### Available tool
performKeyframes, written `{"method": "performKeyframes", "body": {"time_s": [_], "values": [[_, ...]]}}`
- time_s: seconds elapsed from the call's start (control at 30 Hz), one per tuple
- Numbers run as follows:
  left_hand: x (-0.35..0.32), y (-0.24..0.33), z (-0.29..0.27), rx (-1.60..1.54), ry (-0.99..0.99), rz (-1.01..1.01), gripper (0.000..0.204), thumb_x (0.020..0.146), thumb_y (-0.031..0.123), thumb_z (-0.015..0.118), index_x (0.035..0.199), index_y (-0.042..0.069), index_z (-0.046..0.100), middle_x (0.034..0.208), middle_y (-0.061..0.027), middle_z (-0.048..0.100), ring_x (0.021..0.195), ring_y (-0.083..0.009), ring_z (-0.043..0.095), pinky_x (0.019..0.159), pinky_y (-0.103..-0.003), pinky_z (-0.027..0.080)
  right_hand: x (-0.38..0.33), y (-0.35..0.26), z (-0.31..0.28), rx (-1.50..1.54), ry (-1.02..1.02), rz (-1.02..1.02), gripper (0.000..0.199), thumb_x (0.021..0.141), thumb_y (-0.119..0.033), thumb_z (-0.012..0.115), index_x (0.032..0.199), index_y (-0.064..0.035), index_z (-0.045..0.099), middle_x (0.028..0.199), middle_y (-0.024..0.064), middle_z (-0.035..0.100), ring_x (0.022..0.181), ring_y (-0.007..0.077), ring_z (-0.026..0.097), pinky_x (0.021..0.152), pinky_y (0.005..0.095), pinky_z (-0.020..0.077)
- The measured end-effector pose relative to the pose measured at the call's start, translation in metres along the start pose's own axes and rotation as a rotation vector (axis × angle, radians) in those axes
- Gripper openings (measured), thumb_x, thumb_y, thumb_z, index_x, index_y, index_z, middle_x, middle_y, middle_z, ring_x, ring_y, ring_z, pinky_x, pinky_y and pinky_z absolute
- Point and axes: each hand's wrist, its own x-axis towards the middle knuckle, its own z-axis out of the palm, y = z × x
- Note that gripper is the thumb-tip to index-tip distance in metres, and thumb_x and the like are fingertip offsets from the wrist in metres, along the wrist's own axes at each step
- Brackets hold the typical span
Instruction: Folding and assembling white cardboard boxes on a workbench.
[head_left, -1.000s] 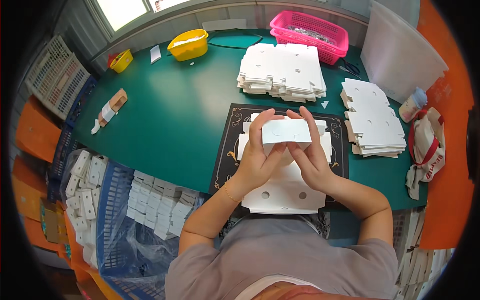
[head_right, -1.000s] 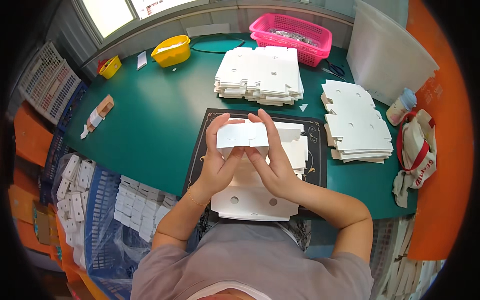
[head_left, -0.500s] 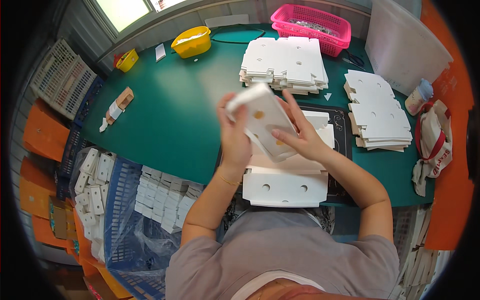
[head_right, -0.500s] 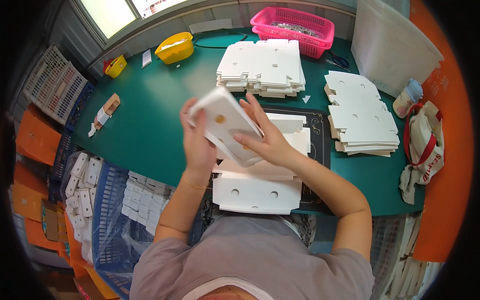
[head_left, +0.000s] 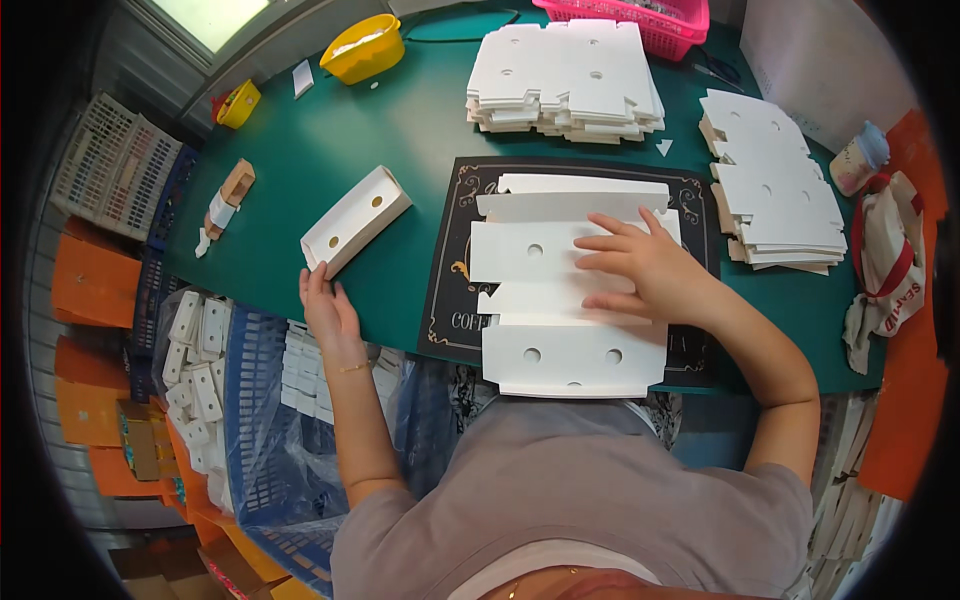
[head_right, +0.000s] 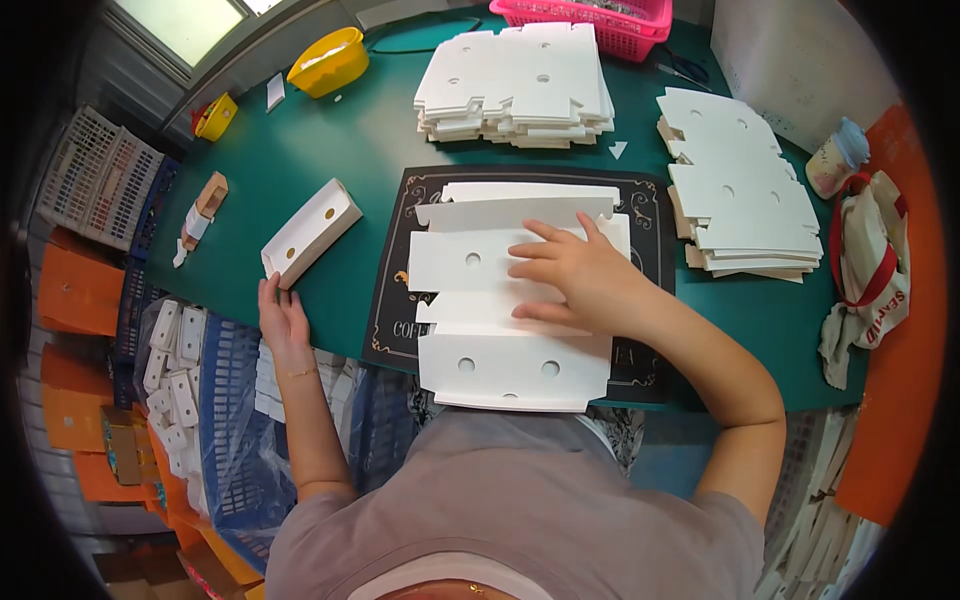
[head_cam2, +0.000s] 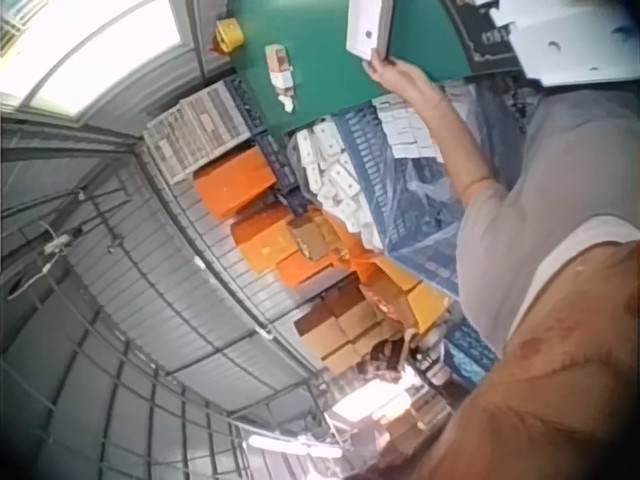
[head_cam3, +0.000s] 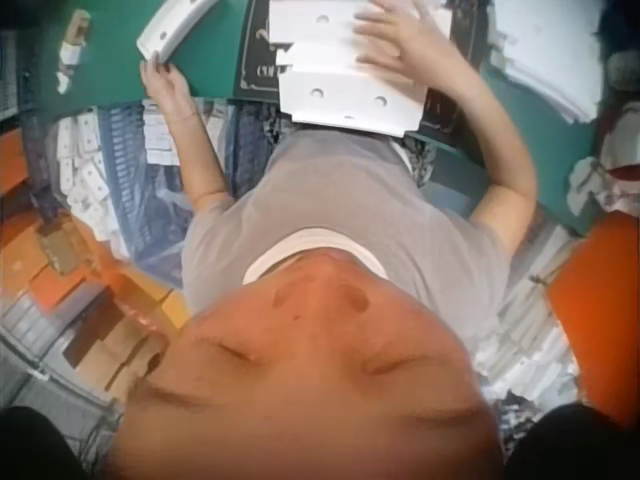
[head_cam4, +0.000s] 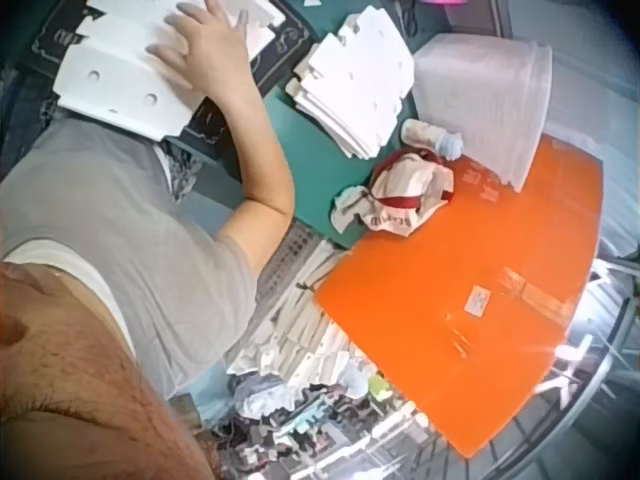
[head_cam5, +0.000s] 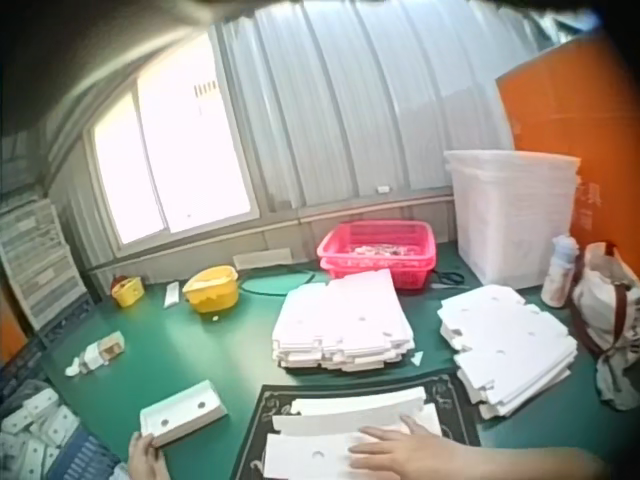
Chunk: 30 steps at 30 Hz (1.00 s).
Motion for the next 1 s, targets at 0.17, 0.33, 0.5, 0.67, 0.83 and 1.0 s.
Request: {"method": "performKeyframes", "body": {"time_s": [0.17, 0.33, 0.5, 0.67, 0.83, 1.0], "values": [[-0.090, 0.023, 0.053, 0.513, -0.026, 0.470, 0.070, 0.087, 0.001, 0.069, 0.146, 0.006, 0.033, 0.150, -0.0135, 0.036, 0.143, -0.0243, 0.029, 0.121, -0.043, 0.014, -0.013, -0.039, -0.001, 0.132, -0.220, -0.198, 0.065, 0.078, -0.057, 0.076, 0.129, -0.0194, 0.062, 0.148, 0.0058, 0.050, 0.147, 0.0306, 0.032, 0.110, 0.0738, 0.0203], [-0.139, 0.035, 0.069, 0.868, -0.926, 0.588, 0.038, 0.077, 0.007, 0.080, 0.112, 0.006, 0.066, 0.125, -0.0112, 0.063, 0.121, -0.0286, 0.058, 0.108, -0.040, 0.042, -0.017, -0.051, 0.022, 0.041, -0.201, -0.256, 0.042, 0.077, -0.043, 0.079, 0.101, -0.0121, 0.063, 0.135, 0.0051, 0.053, 0.140, 0.0293, 0.039, 0.108, 0.0710, 0.0286], [-0.175, 0.021, 0.090, 0.871, -1.608, 0.440, 0.041, 0.065, 0.024, 0.091, 0.100, 0.012, 0.073, 0.121, -0.0069, 0.068, 0.130, -0.0348, 0.054, 0.112, -0.049, 0.038, -0.015, -0.035, 0.021, 0.312, -0.234, -0.204, 0.035, 0.077, -0.040, 0.081, 0.092, -0.0130, 0.065, 0.129, 0.0047, 0.054, 0.135, 0.0290, 0.043, 0.107, 0.0686, 0.0298], [-0.171, 0.009, 0.097, 0.937, -1.702, 0.417, 0.037, 0.068, 0.030, 0.090, 0.097, 0.014, 0.073, 0.127, -0.0053, 0.064, 0.134, -0.0341, 0.050, 0.113, -0.056, 0.033, -0.018, -0.037, 0.021, 0.313, -0.262, -0.183, 0.038, 0.074, -0.041, 0.083, 0.093, -0.0134, 0.066, 0.129, 0.0070, 0.054, 0.136, 0.0315, 0.041, 0.107, 0.0697, 0.0283], [-0.164, 0.007, 0.095, 0.916, -1.726, 0.377, 0.041, 0.060, 0.027, 0.093, 0.094, 0.016, 0.075, 0.131, -0.0045, 0.062, 0.138, -0.0333, 0.045, 0.114, -0.061, 0.026, -0.011, -0.029, 0.020, 0.376, -0.266, -0.192, 0.035, 0.072, -0.038, 0.085, 0.088, -0.0126, 0.067, 0.130, 0.0082, 0.054, 0.137, 0.0318, 0.039, 0.111, 0.0664, 0.0230], [-0.160, 0.003, 0.097, 0.886, -1.720, 0.297, 0.036, 0.061, 0.023, 0.093, 0.092, 0.015, 0.077, 0.130, -0.0041, 0.064, 0.139, -0.0322, 0.045, 0.116, -0.059, 0.025, -0.010, -0.021, 0.025, 0.474, -0.258, -0.211, 0.022, 0.078, -0.033, 0.082, 0.081, -0.0137, 0.072, 0.128, 0.0041, 0.057, 0.138, 0.0294, 0.039, 0.113, 0.0625, 0.0205]]}}
